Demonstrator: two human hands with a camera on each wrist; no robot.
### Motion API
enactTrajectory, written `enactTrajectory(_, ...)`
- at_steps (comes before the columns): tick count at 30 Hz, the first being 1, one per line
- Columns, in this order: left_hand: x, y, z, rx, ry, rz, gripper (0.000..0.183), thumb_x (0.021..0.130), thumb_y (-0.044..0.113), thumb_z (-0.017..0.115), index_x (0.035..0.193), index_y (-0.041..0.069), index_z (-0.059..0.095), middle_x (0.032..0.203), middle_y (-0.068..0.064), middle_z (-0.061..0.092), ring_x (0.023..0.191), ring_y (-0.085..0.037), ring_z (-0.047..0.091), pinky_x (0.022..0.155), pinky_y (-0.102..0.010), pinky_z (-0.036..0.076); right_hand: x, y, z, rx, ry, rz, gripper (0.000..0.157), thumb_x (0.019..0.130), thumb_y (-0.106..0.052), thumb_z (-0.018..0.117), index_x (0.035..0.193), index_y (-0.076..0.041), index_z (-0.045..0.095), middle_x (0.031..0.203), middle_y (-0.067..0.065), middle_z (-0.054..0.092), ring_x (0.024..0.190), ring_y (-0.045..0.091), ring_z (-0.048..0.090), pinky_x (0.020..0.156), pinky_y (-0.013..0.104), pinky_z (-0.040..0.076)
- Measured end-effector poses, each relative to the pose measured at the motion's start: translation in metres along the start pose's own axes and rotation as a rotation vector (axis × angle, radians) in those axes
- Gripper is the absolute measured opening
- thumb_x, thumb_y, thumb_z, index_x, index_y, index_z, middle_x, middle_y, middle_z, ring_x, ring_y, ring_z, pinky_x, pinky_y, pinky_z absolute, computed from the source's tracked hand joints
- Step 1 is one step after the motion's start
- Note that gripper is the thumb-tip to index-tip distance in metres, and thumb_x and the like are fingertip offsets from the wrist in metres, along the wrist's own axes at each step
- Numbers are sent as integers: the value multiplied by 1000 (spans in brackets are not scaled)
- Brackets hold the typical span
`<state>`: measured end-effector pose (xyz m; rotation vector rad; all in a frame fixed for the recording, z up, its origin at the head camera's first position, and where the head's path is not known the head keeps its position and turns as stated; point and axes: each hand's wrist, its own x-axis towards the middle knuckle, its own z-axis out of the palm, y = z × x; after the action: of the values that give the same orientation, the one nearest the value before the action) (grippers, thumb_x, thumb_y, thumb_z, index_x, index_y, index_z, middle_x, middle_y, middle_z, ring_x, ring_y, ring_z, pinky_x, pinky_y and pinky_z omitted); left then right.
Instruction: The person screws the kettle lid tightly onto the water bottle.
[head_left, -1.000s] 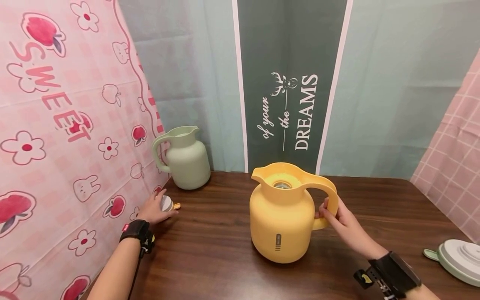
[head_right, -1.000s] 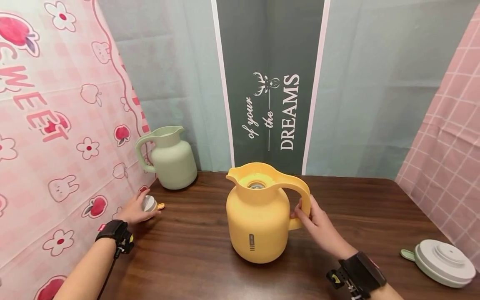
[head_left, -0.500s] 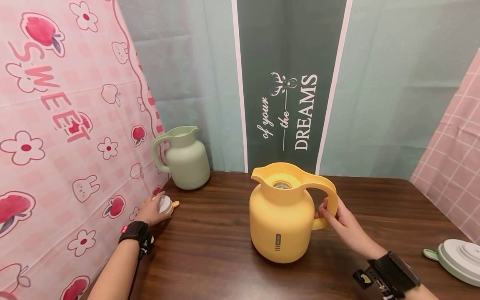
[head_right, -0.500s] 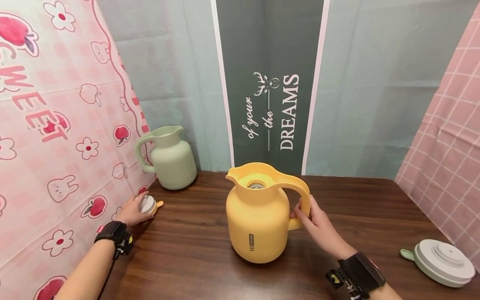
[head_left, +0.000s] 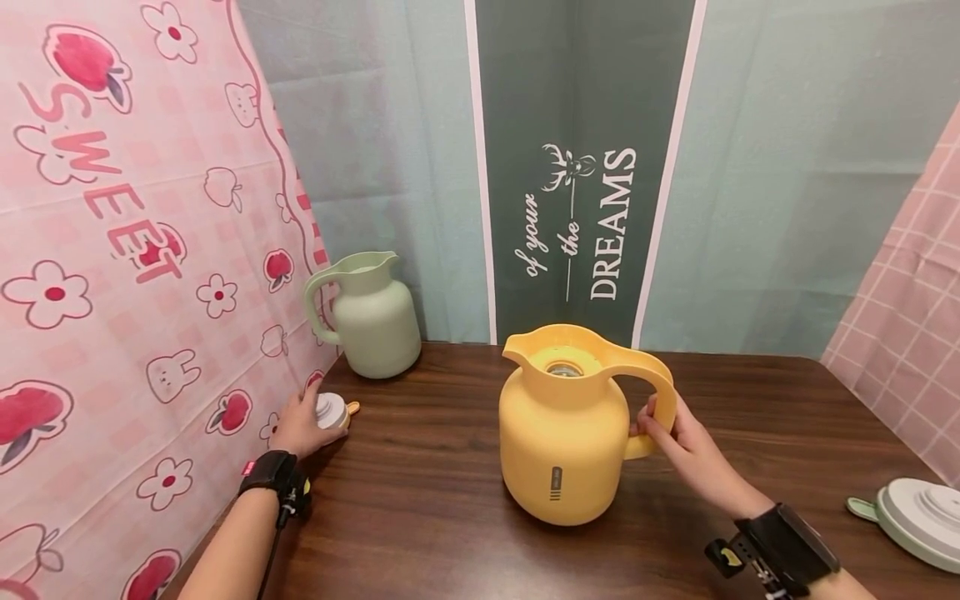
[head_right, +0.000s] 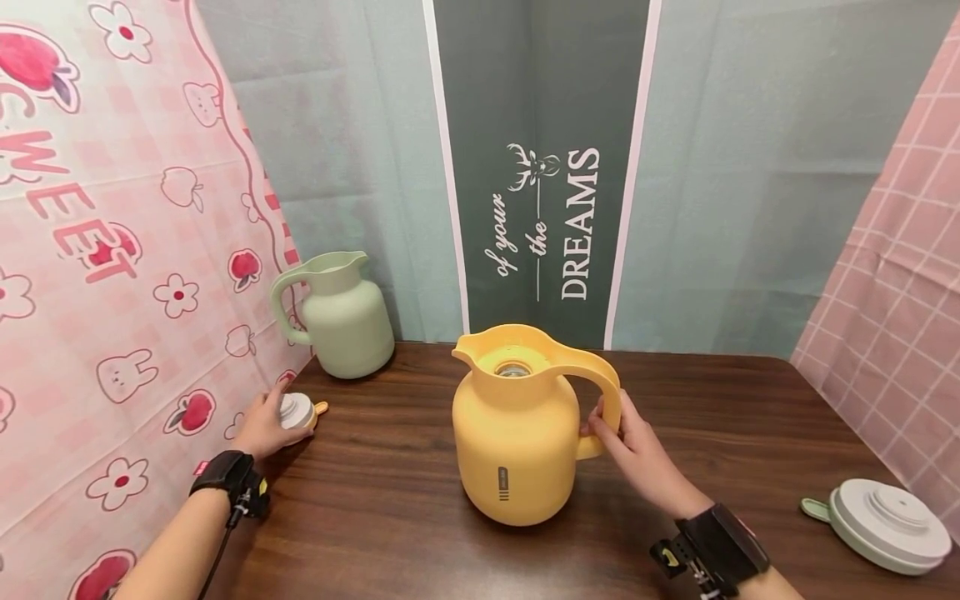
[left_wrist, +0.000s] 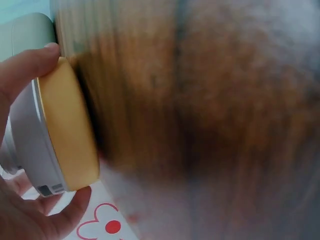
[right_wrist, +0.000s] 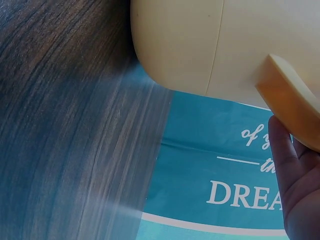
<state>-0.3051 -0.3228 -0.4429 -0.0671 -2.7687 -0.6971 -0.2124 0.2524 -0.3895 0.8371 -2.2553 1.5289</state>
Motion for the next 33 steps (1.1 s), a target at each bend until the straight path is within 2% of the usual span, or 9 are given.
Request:
enactTrajectory(3, -4, 1, 2, -13, 57, 12, 107, 63, 31, 87, 146, 4, 25, 118, -34, 39, 101, -46, 45, 81, -58, 40, 1, 0, 0, -4, -2, -4, 12, 97, 6, 43, 108, 5, 39, 90, 13, 49, 85, 11, 61, 71, 24, 54)
enactTrajectory(8, -8, 7, 4, -18, 133, 75, 108, 61, 32, 87, 146, 5, 26, 115, -31, 42, 97, -43, 48, 78, -56, 42, 1, -1, 0, 4, -6, -10, 12, 97, 7, 43, 108, 5, 38, 90, 18, 49, 85, 14, 61, 72, 23, 53)
enactTrajectory(12, -5, 18, 5, -40, 157, 119, 106, 62, 31, 86, 146, 7, 28, 116, -30, 43, 101, -43, 47, 82, -56, 41, 1, -1, 0, 6, -7, -8, 12, 98, 6, 43, 109, 5, 38, 91, 17, 49, 85, 14, 61, 72, 23, 53)
enactTrajectory(16, -1, 30, 1, -49, 173, 133, 105, 62, 31, 86, 147, 10, 28, 120, -29, 43, 103, -44, 47, 84, -56, 40, 1, -1, 0, 0, -6, -10, 12, 98, 6, 43, 108, 6, 38, 91, 18, 49, 85, 13, 61, 71, 23, 53)
enactTrajectory(22, 5, 57, -14, -136, 172, 167, 104, 66, 29, 84, 149, 8, 24, 126, -27, 40, 107, -39, 45, 88, -54, 40, 2, -1, 1, -13, 3, -10, 13, 97, 7, 44, 108, 5, 39, 90, 15, 49, 84, 13, 61, 71, 22, 53)
enactTrajectory(26, 8, 82, -29, -165, 173, 242, 103, 67, 26, 84, 148, 5, 25, 124, -25, 40, 107, -35, 44, 90, -52, 40, 2, 0, 2, -11, 4, -11, 13, 97, 7, 44, 108, 5, 39, 90, 15, 49, 84, 13, 61, 71, 22, 53)
enactTrajectory(33, 13, 122, -51, -145, 204, 380, 103, 63, 28, 86, 146, 8, 29, 123, -19, 42, 106, -33, 48, 89, -50, 42, 0, -1, 2, -15, 8, 3, 12, 98, 6, 43, 109, 6, 38, 91, 16, 49, 84, 13, 60, 70, 23, 53)
